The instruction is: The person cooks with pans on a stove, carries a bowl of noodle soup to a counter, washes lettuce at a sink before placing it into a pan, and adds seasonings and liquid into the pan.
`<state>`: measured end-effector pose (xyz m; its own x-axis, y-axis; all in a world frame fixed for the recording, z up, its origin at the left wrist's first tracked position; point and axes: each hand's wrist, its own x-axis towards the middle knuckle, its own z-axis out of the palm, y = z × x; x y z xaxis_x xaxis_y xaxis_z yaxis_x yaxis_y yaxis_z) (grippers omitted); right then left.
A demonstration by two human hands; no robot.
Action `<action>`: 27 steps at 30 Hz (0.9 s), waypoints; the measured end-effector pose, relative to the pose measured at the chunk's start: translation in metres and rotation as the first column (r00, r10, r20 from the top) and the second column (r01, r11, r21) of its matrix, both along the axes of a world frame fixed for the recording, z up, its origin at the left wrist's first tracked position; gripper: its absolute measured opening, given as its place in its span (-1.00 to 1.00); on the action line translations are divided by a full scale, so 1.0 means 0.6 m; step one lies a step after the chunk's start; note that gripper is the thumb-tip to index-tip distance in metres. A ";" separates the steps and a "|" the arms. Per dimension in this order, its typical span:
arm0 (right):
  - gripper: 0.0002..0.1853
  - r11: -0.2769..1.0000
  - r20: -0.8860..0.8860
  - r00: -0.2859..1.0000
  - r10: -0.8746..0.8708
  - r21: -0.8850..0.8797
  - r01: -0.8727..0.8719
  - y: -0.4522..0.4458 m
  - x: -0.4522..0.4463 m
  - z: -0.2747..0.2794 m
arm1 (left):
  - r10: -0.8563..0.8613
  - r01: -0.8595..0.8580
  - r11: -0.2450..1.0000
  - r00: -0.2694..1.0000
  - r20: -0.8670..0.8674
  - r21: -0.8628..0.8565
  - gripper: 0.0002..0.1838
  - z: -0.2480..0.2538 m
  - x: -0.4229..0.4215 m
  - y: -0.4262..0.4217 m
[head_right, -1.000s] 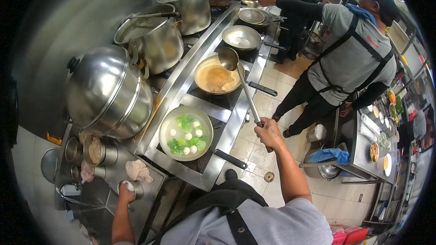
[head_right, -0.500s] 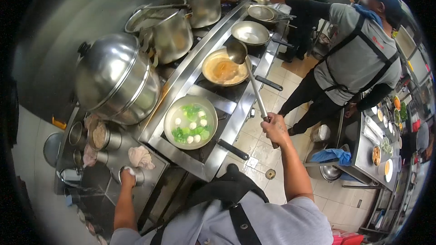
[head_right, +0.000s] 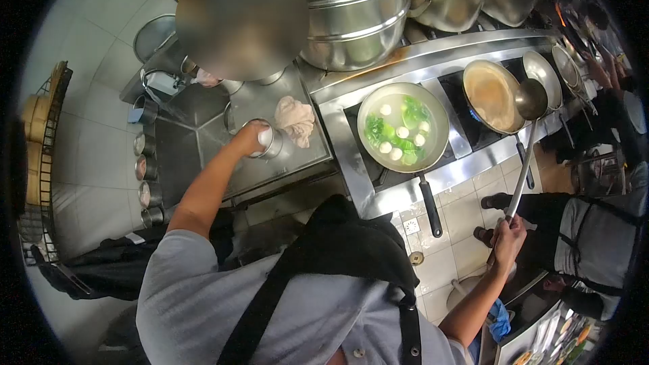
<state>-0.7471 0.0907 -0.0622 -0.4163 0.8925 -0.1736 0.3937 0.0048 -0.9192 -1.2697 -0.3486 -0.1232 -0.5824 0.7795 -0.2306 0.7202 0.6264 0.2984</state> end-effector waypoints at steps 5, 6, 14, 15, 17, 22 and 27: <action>-0.66 1.000 0.055 0.998 0.011 0.015 -0.012 0.012 -0.006 -0.018 | 0.133 -0.134 0.990 0.990 -0.045 -0.032 -0.31 -0.045 0.002 0.002; -0.64 1.000 0.059 0.998 0.002 0.006 -0.002 0.008 -0.014 -0.013 | 0.140 -0.143 0.988 0.989 -0.052 -0.064 -0.35 -0.048 -0.002 0.004; -0.63 1.000 0.049 0.999 0.007 -0.015 -0.006 0.005 -0.041 -0.022 | 0.115 -0.117 0.993 0.987 -0.111 -0.013 -0.55 -0.082 -0.022 -0.004; -0.63 1.000 0.043 0.999 0.014 -0.022 -0.013 0.005 -0.043 -0.025 | 0.142 -0.145 0.989 0.987 -0.080 -0.042 -0.58 -0.065 -0.015 0.003; -0.63 0.999 0.037 0.999 0.025 -0.027 -0.024 0.002 -0.047 -0.023 | 0.172 -0.175 0.982 0.984 -0.050 -0.070 -0.61 -0.054 -0.004 0.011; -0.67 0.999 0.011 0.999 0.043 -0.017 -0.042 -0.007 -0.050 -0.018 | 0.281 -0.285 0.953 0.958 -0.058 -0.098 -0.66 -0.096 -0.015 0.007; -0.73 0.998 -0.016 0.998 0.059 -0.034 -0.060 -0.003 -0.045 -0.010 | 0.355 -0.357 0.932 0.934 -0.041 -0.068 -0.65 -0.054 0.011 0.021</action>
